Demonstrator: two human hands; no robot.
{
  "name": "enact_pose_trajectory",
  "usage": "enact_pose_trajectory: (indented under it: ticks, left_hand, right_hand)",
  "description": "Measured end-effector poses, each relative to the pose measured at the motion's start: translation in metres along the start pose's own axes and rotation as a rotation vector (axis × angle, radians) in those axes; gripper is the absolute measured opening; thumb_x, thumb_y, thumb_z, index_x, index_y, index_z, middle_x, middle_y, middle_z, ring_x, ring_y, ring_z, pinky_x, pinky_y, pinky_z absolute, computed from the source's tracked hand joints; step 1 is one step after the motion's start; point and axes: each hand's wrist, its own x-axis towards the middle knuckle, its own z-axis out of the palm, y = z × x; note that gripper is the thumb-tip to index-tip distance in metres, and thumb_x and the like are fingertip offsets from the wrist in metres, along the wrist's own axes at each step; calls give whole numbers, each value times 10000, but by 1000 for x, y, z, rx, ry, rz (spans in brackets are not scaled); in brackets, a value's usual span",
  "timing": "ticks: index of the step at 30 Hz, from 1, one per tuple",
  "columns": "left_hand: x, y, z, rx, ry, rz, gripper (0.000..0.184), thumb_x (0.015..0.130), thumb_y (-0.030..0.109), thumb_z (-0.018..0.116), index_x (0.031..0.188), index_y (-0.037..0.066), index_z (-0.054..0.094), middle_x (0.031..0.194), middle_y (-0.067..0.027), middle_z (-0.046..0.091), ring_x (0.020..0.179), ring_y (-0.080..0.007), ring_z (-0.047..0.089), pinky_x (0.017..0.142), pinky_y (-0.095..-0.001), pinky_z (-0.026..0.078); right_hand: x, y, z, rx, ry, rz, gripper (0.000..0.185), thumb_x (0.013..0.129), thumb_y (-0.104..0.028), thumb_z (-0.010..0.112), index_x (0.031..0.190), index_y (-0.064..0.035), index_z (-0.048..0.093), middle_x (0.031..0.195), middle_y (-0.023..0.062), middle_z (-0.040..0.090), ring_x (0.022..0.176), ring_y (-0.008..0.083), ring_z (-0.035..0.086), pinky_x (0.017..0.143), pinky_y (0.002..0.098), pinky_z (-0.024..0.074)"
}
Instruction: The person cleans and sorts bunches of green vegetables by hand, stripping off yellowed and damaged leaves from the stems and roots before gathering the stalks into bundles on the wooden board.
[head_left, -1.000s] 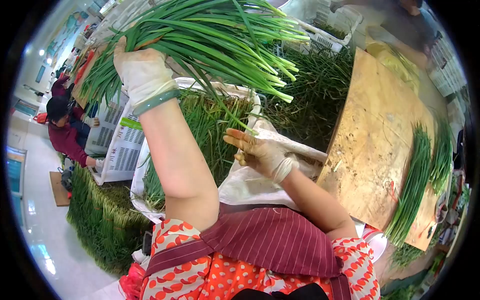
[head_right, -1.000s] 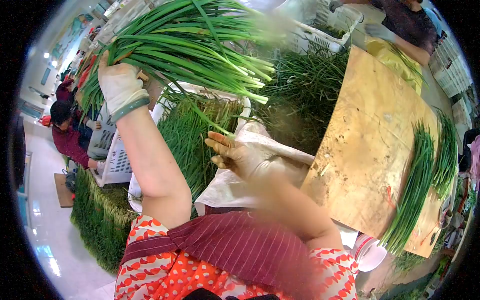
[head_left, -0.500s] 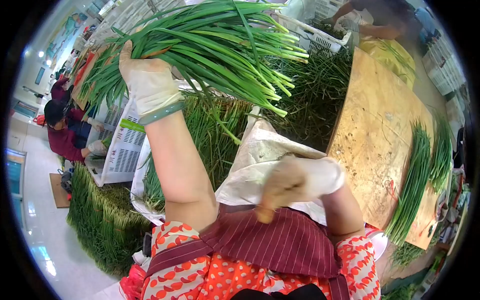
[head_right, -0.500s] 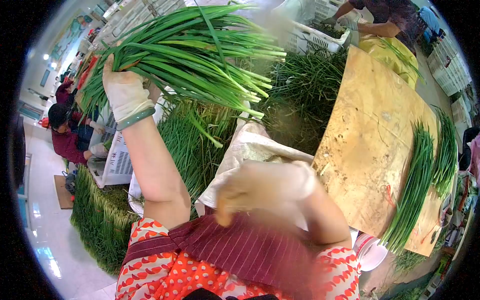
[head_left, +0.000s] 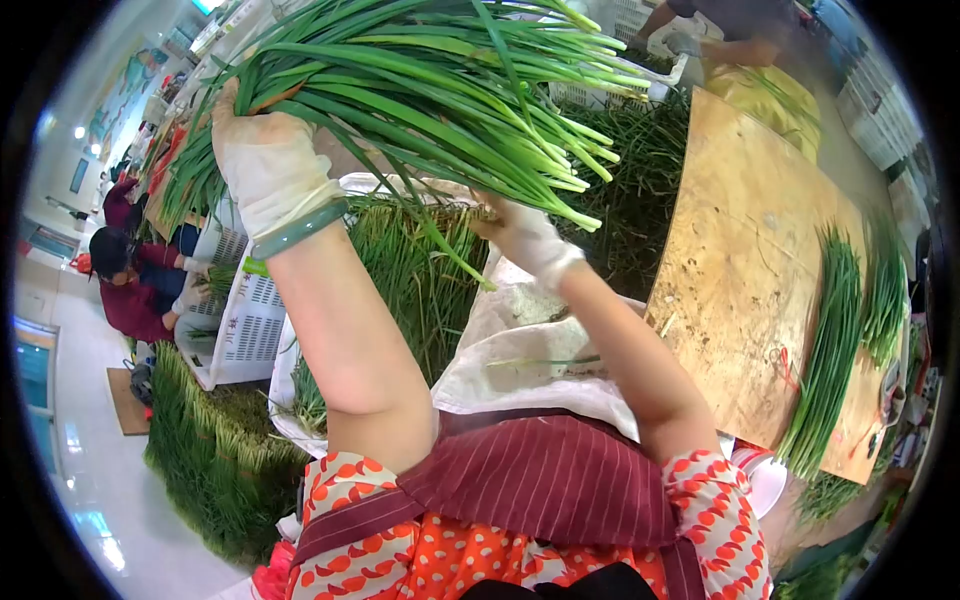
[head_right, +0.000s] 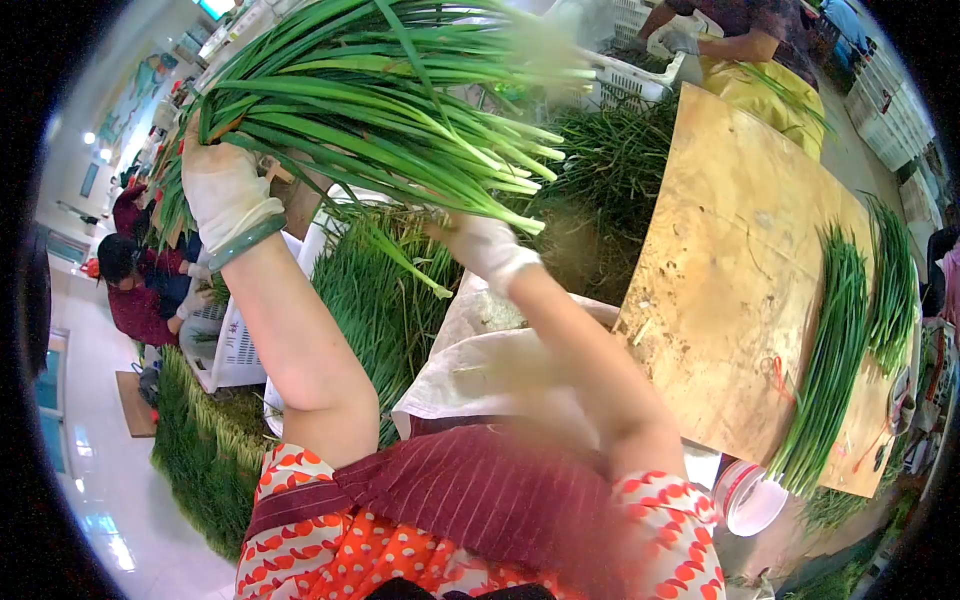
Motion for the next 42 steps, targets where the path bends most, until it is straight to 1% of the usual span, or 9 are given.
enact_pose_trajectory:
  ticks: [5, 7, 10, 13, 16, 19, 29, 39, 42]
  left_hand:
    - [-2, 2, 0, 303, -256, 44, 376, 921, 298, 335, 1067, 20, 542, 1072, -126, 589, 937, -229, 537, 892, -343, 395]
    - [-12, 4, 11, 273, -198, 31, 379, 924, 309, 333, 1084, 31, 534, 1092, -122, 582, 952, -219, 529, 909, -337, 382]
    - [-12, 9, 13, 245, -111, -5, 361, 916, 305, 347, 1072, 50, 549, 1075, -110, 596, 950, -194, 538, 932, -318, 363]
    - [19, 12, -24, 1811, -340, 1213, 309, 873, 279, 398, 987, 81, 606, 951, -64, 650, 899, -117, 579, 963, -279, 335]
    - [-11, 33, 4, 2537, -337, 1221, 201, 806, 173, 475, 883, 93, 643, 819, -29, 668, 792, -109, 611, 959, -280, 344]
    - [9, 30, -3, 2202, -342, 1372, 336, 667, 24, 554, 981, 111, 639, 1008, -74, 630, 1010, -208, 554, 984, -303, 359]
    - [11, 13, -10, 1922, -278, 1256, 299, 727, 57, 527, 999, 114, 634, 1040, -112, 612, 1016, -261, 550, 865, -318, 450]
    - [-7, 27, 3, 1949, -402, 1427, 268, 654, 175, 625, 919, 135, 640, 823, -65, 660, 799, -161, 616, 950, -313, 377]
    - [-11, 24, 10, 2001, -439, 997, 306, 735, 51, 523, 1023, 77, 623, 1056, -65, 617, 973, -213, 574, 883, -312, 446]
  right_hand:
    - [43, -32, 44, -336, 587, -320, 439, 799, -183, 634, 1210, -93, 507, 1100, 136, 584, 968, 204, 577, 832, 311, 448]
    - [45, -27, 57, 787, 226, -6, 430, 777, -244, 662, 1152, -67, 546, 1049, 120, 612, 931, 193, 586, 811, 308, 457]
    - [22, 21, 51, 2, 72, 24, 332, 788, -257, 644, 1073, -92, 605, 926, 88, 653, 812, 185, 602, 760, 317, 464]
    - [2, 64, -1, -201, -215, 604, 273, 823, -333, 538, 996, -162, 662, 978, 118, 634, 851, 272, 617, 761, 330, 467]
    - [-9, 102, -14, -267, -53, 644, 510, 795, -354, 583, 1209, -66, 502, 1097, 161, 584, 977, 276, 579, 859, 346, 442]
    - [10, 62, 1, -326, 257, 148, 610, 745, -299, 670, 1253, -52, 439, 1273, 170, 455, 1086, 276, 498, 906, 329, 419]
    - [28, 4, 5, 763, 161, 324, 318, 775, -140, 672, 1066, -34, 599, 994, 79, 631, 880, 160, 566, 807, 244, 438]
    - [-17, 111, -30, -374, 124, 826, 584, 715, -319, 682, 1230, -121, 493, 1186, 114, 550, 1089, 243, 519, 923, 319, 405]
    - [2, 109, -14, -265, 143, 143, 693, 736, -327, 661, 1314, -98, 356, 1265, 178, 450, 1124, 303, 478, 938, 375, 392]
